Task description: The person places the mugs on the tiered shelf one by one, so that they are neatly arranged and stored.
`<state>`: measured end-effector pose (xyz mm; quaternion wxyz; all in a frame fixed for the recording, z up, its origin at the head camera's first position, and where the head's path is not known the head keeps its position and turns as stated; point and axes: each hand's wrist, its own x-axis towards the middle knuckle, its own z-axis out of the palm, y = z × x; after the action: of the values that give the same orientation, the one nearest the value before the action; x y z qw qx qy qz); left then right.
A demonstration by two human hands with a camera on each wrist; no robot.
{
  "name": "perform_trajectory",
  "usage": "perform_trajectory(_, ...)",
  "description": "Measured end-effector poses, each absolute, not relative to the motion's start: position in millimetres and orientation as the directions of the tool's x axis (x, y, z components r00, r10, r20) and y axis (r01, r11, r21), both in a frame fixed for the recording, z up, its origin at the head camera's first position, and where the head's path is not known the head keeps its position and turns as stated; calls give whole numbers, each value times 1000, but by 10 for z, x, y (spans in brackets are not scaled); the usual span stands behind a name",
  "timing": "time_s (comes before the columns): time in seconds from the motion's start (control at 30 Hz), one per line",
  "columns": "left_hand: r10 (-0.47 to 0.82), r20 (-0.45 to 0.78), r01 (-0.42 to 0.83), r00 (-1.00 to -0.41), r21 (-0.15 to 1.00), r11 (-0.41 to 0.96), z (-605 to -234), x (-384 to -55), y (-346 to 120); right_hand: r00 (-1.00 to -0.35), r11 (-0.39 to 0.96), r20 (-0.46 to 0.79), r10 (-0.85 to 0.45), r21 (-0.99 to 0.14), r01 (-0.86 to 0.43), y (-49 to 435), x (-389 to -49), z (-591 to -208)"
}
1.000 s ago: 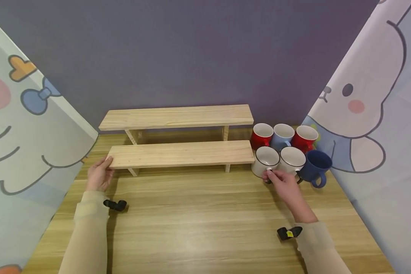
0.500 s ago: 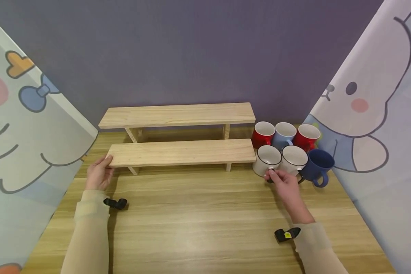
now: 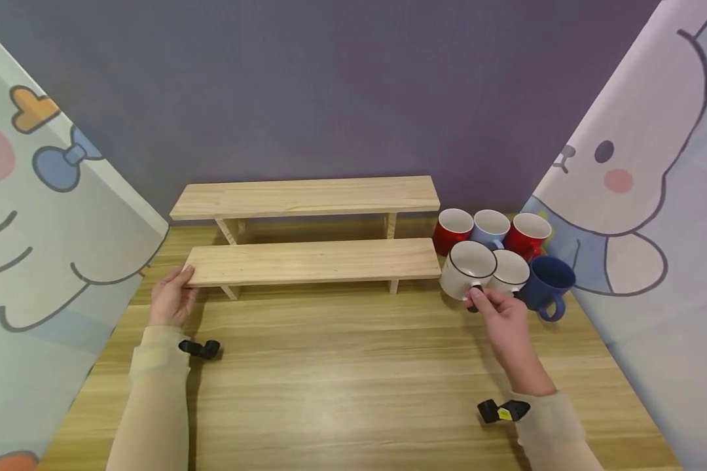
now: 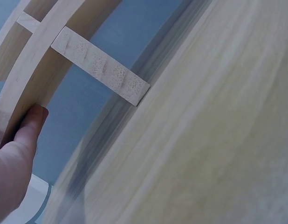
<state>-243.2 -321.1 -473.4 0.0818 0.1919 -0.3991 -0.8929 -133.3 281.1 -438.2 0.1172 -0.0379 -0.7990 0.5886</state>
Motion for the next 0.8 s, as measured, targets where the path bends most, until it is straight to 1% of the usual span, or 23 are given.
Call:
perform_trajectory(0.07, -291, -281, -16, -915, 745, -667, -4725, -2425, -3216, -971, 247, 152, 186, -963, -103, 2794, -1307, -4300)
perform_trajectory(0.13, -286, -286, -24, -914, 745, -666, -4717, -2419, -3223, -973, 153, 156, 168, -979, -131, 2777, -1290, -4217)
perform_trajectory(0.2, -286, -292, -30, -913, 745, -666, -4712, -2419, -3225, -975, 125, 161, 152, -982, -142, 2760, -1281, -4130)
perform_trajectory(0.27, -283, -299, -36, -911, 742, -669, -4704, -2420, -3218, -977, 156, 160, 141, -978, -138, 2743, -1289, -4051)
perform_trajectory(0.4, -274, -305, -41, -912, 732, -680, -4703, -2431, -3209, -977, 362, 153, 147, -928, -91, 2692, -1352, -3901)
perform_trajectory(0.47, -267, -300, -37, -916, 725, -688, -4706, -2435, -3207, -978, 392, 150, 144, -916, -83, 2657, -1395, -3831)
perform_trajectory(0.53, -258, -293, -31, -921, 714, -699, -4709, -2438, -3206, -979, 387, 150, 136, -918, -87, 2618, -1437, -3763)
perform_trajectory(0.6, -252, -288, -26, -924, 704, -710, -4712, -2440, -3206, -980, 339, 161, 118, -934, -112, 2569, -1481, -3693)
perform_trajectory(0.7, -248, -287, -22, -925, 693, -720, -4710, -2436, -3208, -979, 209, 185, 84, -964, -164, 2483, -1557, -3583)
perform_trajectory(0.77, -251, -293, -22, -923, 689, -724, -4710, -2430, -3213, -977, 196, 194, 85, -965, -175, 2417, -1616, -3506)
perform_trajectory(0.8, -249, -293, -22, -923, 687, -727, -4711, -2427, -3217, -976, 225, 200, 88, -958, -176, 2385, -1648, -3469)
